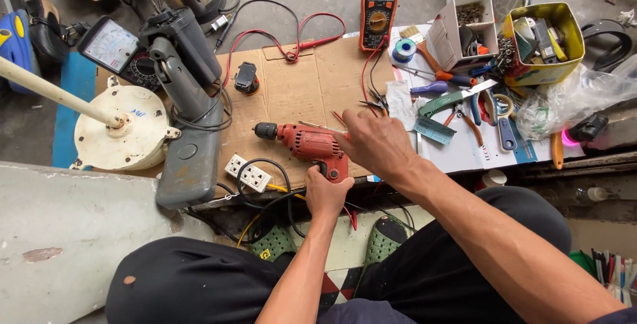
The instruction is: The person uses a screwdriver to unscrew and remove the casing of a red power drill. They then use pliers to pull and adjust the black power cord attached to the drill.
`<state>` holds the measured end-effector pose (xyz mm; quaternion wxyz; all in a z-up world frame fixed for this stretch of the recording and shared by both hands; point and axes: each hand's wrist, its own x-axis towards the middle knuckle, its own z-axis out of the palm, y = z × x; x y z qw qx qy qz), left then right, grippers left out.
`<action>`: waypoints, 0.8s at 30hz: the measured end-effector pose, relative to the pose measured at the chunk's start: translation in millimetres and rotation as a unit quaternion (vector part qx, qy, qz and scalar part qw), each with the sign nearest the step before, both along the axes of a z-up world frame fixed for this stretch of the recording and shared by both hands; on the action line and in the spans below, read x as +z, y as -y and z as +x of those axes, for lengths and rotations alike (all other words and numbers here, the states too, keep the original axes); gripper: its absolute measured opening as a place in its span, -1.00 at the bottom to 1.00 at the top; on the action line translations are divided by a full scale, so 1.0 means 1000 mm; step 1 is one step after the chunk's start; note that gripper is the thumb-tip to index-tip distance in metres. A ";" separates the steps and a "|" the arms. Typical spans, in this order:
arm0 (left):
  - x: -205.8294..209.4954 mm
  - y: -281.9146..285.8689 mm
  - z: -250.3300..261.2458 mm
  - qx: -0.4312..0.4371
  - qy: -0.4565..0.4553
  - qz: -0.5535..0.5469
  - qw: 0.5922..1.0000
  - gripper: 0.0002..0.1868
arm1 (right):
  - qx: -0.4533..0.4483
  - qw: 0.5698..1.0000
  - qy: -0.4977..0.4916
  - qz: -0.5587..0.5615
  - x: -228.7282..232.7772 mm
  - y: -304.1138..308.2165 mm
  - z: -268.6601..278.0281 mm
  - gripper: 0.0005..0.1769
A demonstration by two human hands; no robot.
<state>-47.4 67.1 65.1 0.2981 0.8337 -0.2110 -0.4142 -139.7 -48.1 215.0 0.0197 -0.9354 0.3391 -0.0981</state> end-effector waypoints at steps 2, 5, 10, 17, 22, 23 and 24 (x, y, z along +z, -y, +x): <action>-0.001 -0.002 -0.001 -0.009 0.015 -0.007 1.000 0.07 | -0.006 0.995 -0.045 0.088 0.024 0.004 0.005 -0.58; 0.013 0.001 0.007 -0.036 -0.001 -0.004 0.999 0.05 | 0.010 0.979 -0.071 0.190 0.034 0.008 0.005 -0.60; 0.053 -0.006 0.033 -0.094 -0.046 0.040 0.994 0.19 | -0.042 0.984 -0.064 0.160 0.025 0.021 0.005 -0.63; 0.075 -0.037 0.081 -0.222 0.090 0.113 0.964 -0.04 | -0.010 0.951 -0.018 0.307 0.038 0.016 0.014 -0.54; 0.031 -0.069 0.082 -0.187 0.254 0.100 0.944 -0.19 | -0.054 0.956 -0.027 0.286 0.028 0.000 0.019 -0.61; 0.031 -0.077 0.069 -0.139 0.344 0.042 0.928 -0.20 | -0.049 0.957 -0.035 0.283 0.031 -0.003 0.018 -0.60; 0.033 -0.086 0.056 -0.089 0.431 -0.012 0.898 -0.22 | -0.044 0.957 -0.044 0.282 0.034 -0.007 0.018 -0.59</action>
